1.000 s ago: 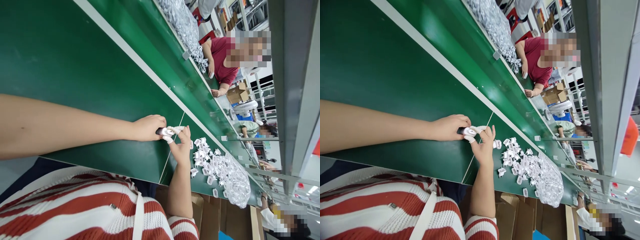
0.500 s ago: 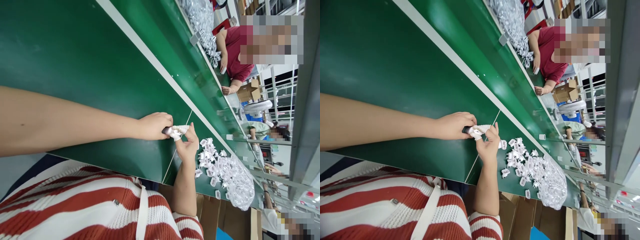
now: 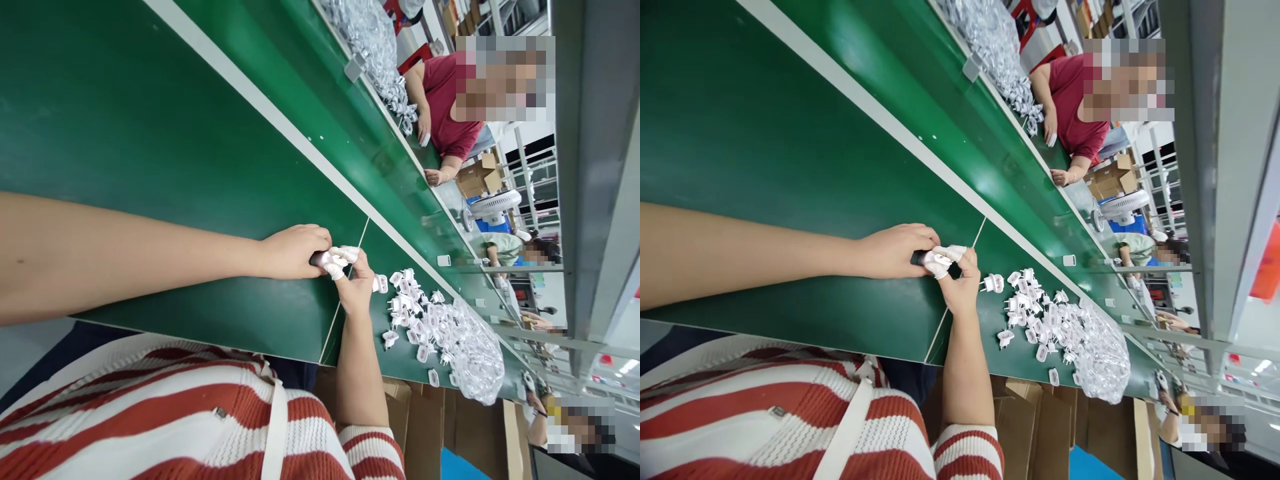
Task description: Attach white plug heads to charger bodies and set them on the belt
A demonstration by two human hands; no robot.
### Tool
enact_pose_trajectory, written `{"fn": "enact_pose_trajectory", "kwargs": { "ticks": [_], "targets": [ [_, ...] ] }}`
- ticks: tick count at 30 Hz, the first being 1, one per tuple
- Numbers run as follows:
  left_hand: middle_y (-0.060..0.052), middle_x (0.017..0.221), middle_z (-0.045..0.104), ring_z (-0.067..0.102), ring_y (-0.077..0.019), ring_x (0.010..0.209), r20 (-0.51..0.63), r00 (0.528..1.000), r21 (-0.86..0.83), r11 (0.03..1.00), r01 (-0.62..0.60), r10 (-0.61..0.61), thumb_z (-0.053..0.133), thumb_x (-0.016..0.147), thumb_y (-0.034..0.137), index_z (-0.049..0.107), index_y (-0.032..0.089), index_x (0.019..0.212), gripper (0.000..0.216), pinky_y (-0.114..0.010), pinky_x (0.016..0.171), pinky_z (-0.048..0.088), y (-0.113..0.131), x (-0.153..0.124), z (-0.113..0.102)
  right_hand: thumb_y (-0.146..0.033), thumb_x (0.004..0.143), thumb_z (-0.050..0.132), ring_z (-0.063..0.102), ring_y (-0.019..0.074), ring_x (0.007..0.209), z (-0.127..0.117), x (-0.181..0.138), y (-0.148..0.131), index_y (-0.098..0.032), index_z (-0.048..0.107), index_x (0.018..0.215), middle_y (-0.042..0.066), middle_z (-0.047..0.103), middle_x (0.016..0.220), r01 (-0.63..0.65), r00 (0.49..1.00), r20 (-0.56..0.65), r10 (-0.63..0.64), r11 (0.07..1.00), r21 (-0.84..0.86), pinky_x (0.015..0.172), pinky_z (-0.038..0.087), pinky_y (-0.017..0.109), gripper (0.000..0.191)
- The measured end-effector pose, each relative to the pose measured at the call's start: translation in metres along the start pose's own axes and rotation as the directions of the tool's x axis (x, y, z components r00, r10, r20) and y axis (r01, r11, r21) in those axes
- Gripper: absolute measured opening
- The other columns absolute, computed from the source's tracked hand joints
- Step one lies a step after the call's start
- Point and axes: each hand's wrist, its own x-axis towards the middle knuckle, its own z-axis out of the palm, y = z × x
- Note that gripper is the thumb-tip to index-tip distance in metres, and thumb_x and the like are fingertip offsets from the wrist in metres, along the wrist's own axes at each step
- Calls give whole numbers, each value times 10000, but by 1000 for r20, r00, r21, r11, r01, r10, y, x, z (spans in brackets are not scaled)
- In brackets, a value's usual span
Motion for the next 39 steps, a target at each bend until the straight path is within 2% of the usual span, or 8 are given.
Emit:
{"fn": "enact_pose_trajectory", "kwargs": {
  "ticks": [4, 6, 12, 20, 25, 30, 34, 39],
  "targets": [
    [-70, 1062, 758, 707, -279, 1039, -9, 997, -208, 976, 69, -73, 700, 809, 436, 753, 187, 970, 302, -355, 876, 541, -2, 0, -5, -561, 691, 941, 665, 277, 1251, 1, 2, 10, -250, 638, 1413, 120, 702, 1346, -55, 998, 38, 49, 981, 188, 1167, 504, 491, 842],
    [-50, 1031, 778, 732, -269, 982, 31, 992, -402, 907, 128, -126, 727, 800, 536, 750, 193, 1081, 444, -357, 865, 565, -2, 0, -9, -591, 672, 947, 639, 289, 1311, -2, 2, 10, -255, 586, 1459, 139, 650, 1436, -31, 999, 30, 25, 974, 224, 1183, 501, 497, 929],
    [-34, 915, 797, 761, -207, 791, 298, 948, -780, 544, 309, -111, 889, 732, 497, 749, 194, 1102, 498, -383, 874, 630, 1, 4, -20, -551, 705, 950, 653, 280, 1275, -9, -4, 0, -338, 601, 1435, 99, 620, 1439, 71, 997, 8, -75, 974, 217, 1119, 563, 487, 836],
    [-61, 937, 812, 776, -218, 757, 428, 903, -767, 511, 387, -42, 920, 722, 450, 785, 189, 1001, 405, -394, 905, 638, -2, 4, -26, -627, 764, 878, 654, 281, 1290, 0, -8, -5, -329, 631, 1418, 90, 675, 1394, 95, 995, 3, -97, 978, 185, 1134, 559, 484, 760],
    [-129, 1038, 814, 779, -283, 870, 541, 838, -805, 329, 493, 68, 683, 870, 648, 790, 180, 1088, 527, -419, 914, 631, -4, 4, -27, -603, 723, 919, 676, 292, 1259, -5, -10, -6, -321, 698, 1346, 88, 716, 1341, 136, 990, -69, -124, 966, 222, 1078, 589, 480, 719],
    [-167, 1096, 801, 751, -283, 911, 476, 868, -814, 444, 373, 142, 368, 1043, 514, 757, 207, 1241, 534, -404, 818, 617, -1, 4, -28, -628, 718, 906, 688, 309, 1236, -4, -14, -8, -314, 708, 1322, 86, 747, 1263, 77, 991, -122, -56, 982, 173, 1126, 551, 533, 709],
    [-148, 1186, 792, 727, -241, 827, 433, 876, -813, 512, 277, 212, 311, 1061, 422, 706, 240, 1353, 524, -357, 737, 584, 4, 2, -30, -625, 697, 912, 683, 316, 1196, -3, -16, -11, -319, 729, 1265, 78, 759, 1174, 80, 988, -143, -63, 989, 123, 1100, 556, 554, 670],
    [-174, 1240, 774, 707, -241, 843, 426, 895, -793, 531, 300, 132, 305, 1051, 399, 661, 185, 1401, 543, -364, 745, 573, 11, -4, -26, -584, 751, 887, 695, 292, 1134, -6, -17, -14, -343, 746, 1235, 47, 760, 1110, 167, 978, -144, -151, 980, 107, 1134, 533, 560, 558]
  ]
}}
